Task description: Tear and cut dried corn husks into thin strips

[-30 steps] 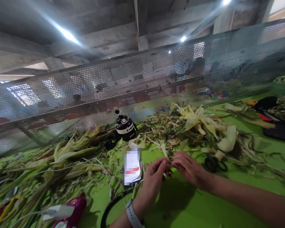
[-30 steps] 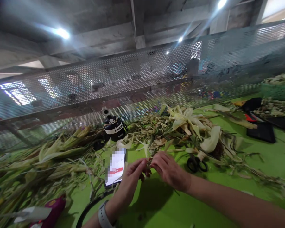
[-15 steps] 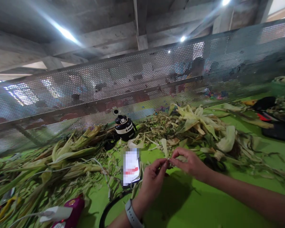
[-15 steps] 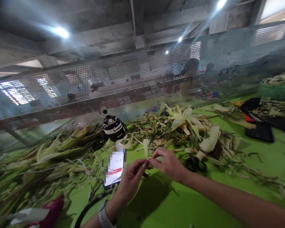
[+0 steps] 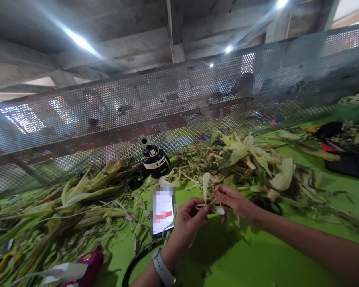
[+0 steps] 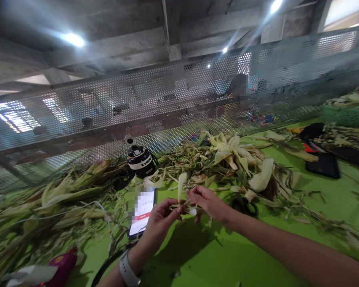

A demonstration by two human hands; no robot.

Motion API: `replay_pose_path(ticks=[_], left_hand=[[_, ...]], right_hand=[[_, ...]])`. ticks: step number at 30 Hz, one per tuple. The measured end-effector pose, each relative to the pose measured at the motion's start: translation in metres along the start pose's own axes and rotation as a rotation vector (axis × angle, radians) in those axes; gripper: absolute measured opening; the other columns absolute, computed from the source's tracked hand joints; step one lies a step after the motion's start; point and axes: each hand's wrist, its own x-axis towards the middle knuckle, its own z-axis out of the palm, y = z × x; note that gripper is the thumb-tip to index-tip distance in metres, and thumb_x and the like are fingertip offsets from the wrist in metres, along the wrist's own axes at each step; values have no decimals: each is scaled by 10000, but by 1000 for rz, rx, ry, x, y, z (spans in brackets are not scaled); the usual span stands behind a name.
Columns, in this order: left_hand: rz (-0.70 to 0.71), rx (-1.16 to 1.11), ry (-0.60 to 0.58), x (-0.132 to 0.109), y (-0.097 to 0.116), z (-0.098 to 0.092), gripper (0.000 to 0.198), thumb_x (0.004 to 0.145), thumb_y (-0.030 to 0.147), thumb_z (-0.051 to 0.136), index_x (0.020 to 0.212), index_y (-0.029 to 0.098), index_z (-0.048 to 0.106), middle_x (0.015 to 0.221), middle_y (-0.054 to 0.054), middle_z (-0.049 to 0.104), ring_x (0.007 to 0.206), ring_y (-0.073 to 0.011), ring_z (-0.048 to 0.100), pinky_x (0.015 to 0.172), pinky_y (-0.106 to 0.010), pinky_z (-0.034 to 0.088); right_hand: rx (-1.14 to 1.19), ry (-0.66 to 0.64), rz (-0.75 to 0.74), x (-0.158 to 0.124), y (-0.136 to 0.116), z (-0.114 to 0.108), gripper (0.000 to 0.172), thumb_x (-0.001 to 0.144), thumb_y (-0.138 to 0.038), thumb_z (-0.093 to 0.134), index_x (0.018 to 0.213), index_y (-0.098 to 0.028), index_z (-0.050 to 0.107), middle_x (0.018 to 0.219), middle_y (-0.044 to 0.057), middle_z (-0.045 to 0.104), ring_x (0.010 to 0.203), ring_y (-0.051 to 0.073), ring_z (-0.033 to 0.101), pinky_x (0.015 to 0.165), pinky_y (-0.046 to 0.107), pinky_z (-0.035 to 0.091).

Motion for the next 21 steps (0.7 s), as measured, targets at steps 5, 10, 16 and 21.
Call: replay_pose_path(ticks=[5,10,16,21], left_hand=[[-1,-11,12,4,2,-7,285,618,344,814,775,161,661,717,-14,686,586,-102,568,552,-205,453],[-21,50,-31,7,1,-10,287,641,362,797,795,154,670,709,-30,687,608,-123,591,589,-229,468],[-21,133,-128,6,3,-11,269,701,365,754,848,159,663,670,-10,647,615,-113,572,577,-206,424],[-120,-110,-58,0,10,-4,272,683,328,771,849,189,606,809,-13,657,774,-151,618,717,-266,488]], right_hand=[[-110,-16,94,3,-5,-7,447,714,-561,673,912,-201,495,534,-72,538,359,65,397,354,183,299],[-185,89,-23,4,-9,-7,389,727,-492,671,940,-200,526,542,-77,488,415,80,380,407,201,289],[-305,195,-207,1,-5,-7,223,831,-411,571,904,-200,565,541,-72,422,450,92,360,425,207,267],[-482,200,-312,-4,0,-4,188,876,-374,532,883,-201,606,609,-31,530,524,120,468,478,222,349]])
